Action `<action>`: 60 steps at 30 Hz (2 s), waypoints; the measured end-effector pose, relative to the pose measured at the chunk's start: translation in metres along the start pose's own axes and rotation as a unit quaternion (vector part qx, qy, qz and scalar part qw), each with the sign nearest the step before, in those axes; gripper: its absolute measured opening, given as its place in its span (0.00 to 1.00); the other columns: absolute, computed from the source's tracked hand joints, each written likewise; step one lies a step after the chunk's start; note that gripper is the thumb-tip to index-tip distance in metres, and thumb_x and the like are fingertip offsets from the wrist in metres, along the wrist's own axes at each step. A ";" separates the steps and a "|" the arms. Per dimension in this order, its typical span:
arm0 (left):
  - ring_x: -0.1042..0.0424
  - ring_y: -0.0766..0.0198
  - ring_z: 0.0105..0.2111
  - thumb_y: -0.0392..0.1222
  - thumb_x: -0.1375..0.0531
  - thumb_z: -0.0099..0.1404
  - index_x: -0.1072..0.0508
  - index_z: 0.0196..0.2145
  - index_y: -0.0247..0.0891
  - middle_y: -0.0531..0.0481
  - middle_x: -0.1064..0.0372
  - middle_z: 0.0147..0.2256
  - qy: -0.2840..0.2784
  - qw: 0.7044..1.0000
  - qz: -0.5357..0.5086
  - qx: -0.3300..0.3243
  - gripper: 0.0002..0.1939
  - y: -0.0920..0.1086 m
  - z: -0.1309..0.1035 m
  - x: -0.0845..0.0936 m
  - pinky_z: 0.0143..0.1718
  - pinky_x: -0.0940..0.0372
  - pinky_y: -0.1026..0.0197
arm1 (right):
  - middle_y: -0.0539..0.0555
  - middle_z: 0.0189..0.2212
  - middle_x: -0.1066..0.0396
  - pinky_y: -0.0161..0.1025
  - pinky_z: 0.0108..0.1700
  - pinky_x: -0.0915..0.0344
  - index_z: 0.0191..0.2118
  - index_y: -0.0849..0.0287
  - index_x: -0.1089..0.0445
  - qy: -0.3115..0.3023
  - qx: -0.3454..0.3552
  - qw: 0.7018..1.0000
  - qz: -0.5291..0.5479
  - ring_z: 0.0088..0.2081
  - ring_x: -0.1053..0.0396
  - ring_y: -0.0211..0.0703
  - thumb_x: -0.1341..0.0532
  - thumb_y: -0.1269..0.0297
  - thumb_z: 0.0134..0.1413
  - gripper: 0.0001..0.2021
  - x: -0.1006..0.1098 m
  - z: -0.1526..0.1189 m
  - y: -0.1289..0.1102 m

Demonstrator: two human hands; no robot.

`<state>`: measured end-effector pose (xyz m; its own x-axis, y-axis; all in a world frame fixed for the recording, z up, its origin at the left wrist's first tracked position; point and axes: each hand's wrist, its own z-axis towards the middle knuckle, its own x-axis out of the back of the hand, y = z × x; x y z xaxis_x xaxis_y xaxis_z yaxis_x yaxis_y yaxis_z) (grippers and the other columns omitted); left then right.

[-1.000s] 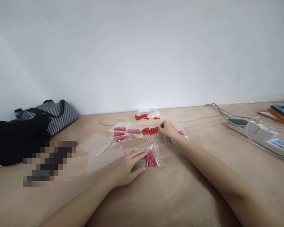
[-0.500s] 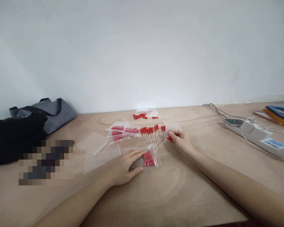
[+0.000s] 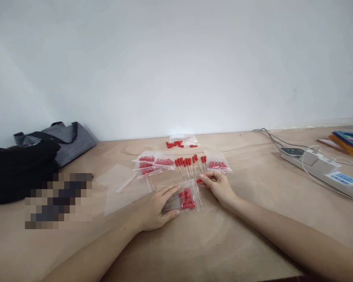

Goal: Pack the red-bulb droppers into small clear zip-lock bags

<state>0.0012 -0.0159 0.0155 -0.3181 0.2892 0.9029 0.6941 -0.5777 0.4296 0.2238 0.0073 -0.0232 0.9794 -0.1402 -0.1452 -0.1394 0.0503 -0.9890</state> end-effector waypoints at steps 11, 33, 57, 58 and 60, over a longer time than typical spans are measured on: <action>0.49 0.52 0.56 0.46 0.45 0.59 0.50 0.57 0.43 0.46 0.51 0.57 0.012 1.000 -0.009 -0.021 0.30 -0.003 0.000 -0.001 0.53 0.49 0.48 | 0.50 0.28 0.32 0.32 0.25 0.37 0.40 0.60 0.32 -0.167 -0.018 0.984 -0.058 0.22 0.38 0.30 0.33 0.57 0.31 0.24 0.001 0.011 0.007; 0.51 0.51 0.56 0.45 0.45 0.59 0.42 0.54 0.46 0.46 0.58 0.59 0.009 1.000 -0.005 -0.024 0.25 -0.008 -0.001 -0.001 0.54 0.49 0.49 | 0.46 0.15 0.34 0.30 0.21 0.37 0.25 0.64 0.32 -0.299 -0.046 0.942 -0.143 0.18 0.36 0.32 0.34 0.56 0.31 0.16 0.012 0.022 -0.005; 0.45 0.52 0.53 0.39 0.43 0.58 0.35 0.49 0.46 0.45 0.48 0.54 0.028 0.994 -0.001 -0.105 0.20 -0.009 0.001 -0.002 0.51 0.45 0.48 | 0.44 0.13 0.39 0.29 0.18 0.44 0.22 0.62 0.37 -0.291 -0.004 0.943 -0.162 0.16 0.42 0.29 0.33 0.54 0.30 0.17 0.005 0.021 0.003; 0.45 0.52 0.54 0.39 0.43 0.58 0.35 0.49 0.47 0.45 0.49 0.55 0.026 0.994 0.004 -0.108 0.20 -0.009 0.001 -0.003 0.51 0.46 0.47 | 0.44 0.13 0.40 0.29 0.18 0.45 0.22 0.61 0.37 -0.286 0.009 0.943 -0.171 0.16 0.42 0.30 0.34 0.55 0.32 0.16 0.005 0.021 0.004; 0.46 0.51 0.54 0.38 0.42 0.58 0.35 0.49 0.47 0.45 0.49 0.56 0.025 0.994 0.015 -0.109 0.20 -0.010 0.000 -0.003 0.51 0.46 0.45 | 0.43 0.13 0.42 0.29 0.18 0.47 0.24 0.60 0.39 -0.262 0.049 0.941 -0.207 0.16 0.43 0.30 0.35 0.57 0.36 0.14 0.005 0.021 0.004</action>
<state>-0.0045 -0.0108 0.0084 -0.3351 0.2340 0.9127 0.5495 -0.7383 0.3910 0.2308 0.0276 -0.0276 0.8876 0.3380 0.3129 0.2598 0.1937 -0.9460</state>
